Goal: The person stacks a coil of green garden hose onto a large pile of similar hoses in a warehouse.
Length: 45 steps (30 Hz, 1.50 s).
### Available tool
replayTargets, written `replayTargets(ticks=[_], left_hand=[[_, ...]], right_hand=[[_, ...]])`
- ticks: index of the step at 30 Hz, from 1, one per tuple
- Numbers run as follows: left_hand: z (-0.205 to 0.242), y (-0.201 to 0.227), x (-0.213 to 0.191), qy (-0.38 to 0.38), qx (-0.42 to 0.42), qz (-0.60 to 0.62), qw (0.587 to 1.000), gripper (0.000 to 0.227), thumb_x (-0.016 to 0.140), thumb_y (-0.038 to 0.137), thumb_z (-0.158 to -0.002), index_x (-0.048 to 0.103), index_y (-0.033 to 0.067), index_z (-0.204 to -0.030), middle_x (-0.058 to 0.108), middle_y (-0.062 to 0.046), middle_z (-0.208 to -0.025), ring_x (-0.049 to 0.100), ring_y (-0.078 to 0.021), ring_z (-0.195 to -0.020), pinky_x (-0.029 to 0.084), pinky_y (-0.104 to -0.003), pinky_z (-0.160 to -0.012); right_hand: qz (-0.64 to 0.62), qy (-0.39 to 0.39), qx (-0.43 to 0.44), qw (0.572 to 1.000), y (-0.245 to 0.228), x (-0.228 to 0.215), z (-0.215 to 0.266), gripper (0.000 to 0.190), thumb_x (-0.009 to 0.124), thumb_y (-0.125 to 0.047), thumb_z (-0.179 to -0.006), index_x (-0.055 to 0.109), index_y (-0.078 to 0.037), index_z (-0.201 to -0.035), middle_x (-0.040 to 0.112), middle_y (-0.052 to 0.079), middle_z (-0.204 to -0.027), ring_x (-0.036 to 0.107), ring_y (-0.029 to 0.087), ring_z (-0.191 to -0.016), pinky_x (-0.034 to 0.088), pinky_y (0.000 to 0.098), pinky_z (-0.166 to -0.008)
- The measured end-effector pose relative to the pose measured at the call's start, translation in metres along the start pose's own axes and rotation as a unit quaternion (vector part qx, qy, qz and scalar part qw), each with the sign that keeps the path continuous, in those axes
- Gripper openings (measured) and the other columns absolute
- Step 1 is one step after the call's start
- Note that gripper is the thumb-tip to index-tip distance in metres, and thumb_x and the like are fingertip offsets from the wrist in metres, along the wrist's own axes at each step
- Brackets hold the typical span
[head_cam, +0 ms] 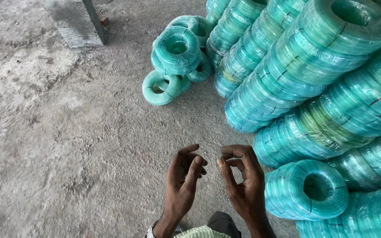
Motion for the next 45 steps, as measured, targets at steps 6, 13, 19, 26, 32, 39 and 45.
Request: replayTargets(ticks=[6,13,19,26,32,39,45], left_hand=[[-0.061,-0.016,-0.010,-0.007,-0.044,0.015,0.999,0.037,0.061,0.029,-0.096,0.063,0.0052,-0.123,0.070,-0.008,-0.086,0.065,-0.0149,-0.073,0.055,-0.028,-0.069],[-0.147,-0.032,-0.020,0.010,-0.014,0.005,1.000,0.036,0.061,0.024,-0.096,0.062,0.0026,-0.125,0.070,-0.009,-0.088,0.065,-0.0152,-0.073,0.055,-0.029,-0.065],[-0.224,-0.018,-0.033,0.058,0.005,-0.025,0.998,0.036,0.060,0.025,-0.096,0.063,0.0042,-0.125,0.071,-0.008,-0.087,0.066,-0.0152,-0.072,0.055,-0.028,-0.066],[-0.292,-0.033,-0.040,0.077,-0.015,-0.027,0.997,0.039,0.061,0.026,-0.095,0.061,0.0026,-0.125,0.073,-0.010,-0.088,0.068,-0.0173,-0.074,0.057,-0.030,-0.066],[-0.361,-0.061,-0.066,0.076,-0.050,0.027,0.996,0.037,0.061,0.020,-0.095,0.062,0.0005,-0.127,0.070,-0.011,-0.088,0.066,-0.0180,-0.073,0.056,-0.030,-0.068],[-0.461,-0.058,-0.111,0.018,-0.051,0.025,0.998,0.036,0.061,0.021,-0.096,0.061,0.0009,-0.126,0.069,-0.011,-0.085,0.065,-0.0180,-0.071,0.055,-0.029,-0.067],[-0.546,-0.033,-0.154,-0.047,-0.042,0.005,0.998,0.036,0.061,0.025,-0.096,0.062,0.0032,-0.124,0.069,-0.009,-0.084,0.064,-0.0159,-0.070,0.054,-0.028,-0.065]], right_hand=[[0.005,0.033,0.010,0.999,0.024,0.022,-0.048,0.016,0.063,-0.011,-0.093,0.066,-0.006,-0.108,0.064,0.005,-0.106,0.066,0.012,-0.089,0.061,0.0252,-0.074],[-0.005,0.038,0.018,0.999,0.069,0.053,-0.129,0.015,0.064,-0.011,-0.093,0.066,-0.006,-0.107,0.065,0.005,-0.106,0.066,0.012,-0.090,0.059,0.0246,-0.073],[-0.031,0.005,0.001,1.000,0.084,0.086,-0.213,0.016,0.064,-0.011,-0.092,0.066,-0.007,-0.106,0.066,0.005,-0.106,0.068,0.013,-0.086,0.060,0.0260,-0.071],[-0.028,-0.038,-0.033,0.998,0.098,0.126,-0.282,0.015,0.063,-0.012,-0.094,0.064,-0.007,-0.108,0.063,0.006,-0.105,0.066,0.014,-0.088,0.059,0.0254,-0.073],[-0.017,-0.040,-0.012,0.999,0.122,0.174,-0.325,0.017,0.063,-0.015,-0.093,0.065,-0.008,-0.109,0.063,0.006,-0.104,0.067,0.014,-0.087,0.060,0.0255,-0.073],[0.021,0.035,0.019,0.999,0.133,0.234,-0.385,0.015,0.063,-0.012,-0.093,0.065,-0.007,-0.107,0.064,0.005,-0.105,0.067,0.013,-0.087,0.061,0.0262,-0.072],[0.050,0.081,0.072,0.993,0.138,0.294,-0.435,0.018,0.064,-0.015,-0.093,0.067,-0.008,-0.109,0.065,0.004,-0.106,0.068,0.014,-0.089,0.060,0.0268,-0.072]])
Point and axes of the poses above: each hand's wrist, its own z-axis away from the middle knuckle, its own x-axis out of the palm, y = z × x, the point moved 9 cm from there along -z, towards the middle knuckle
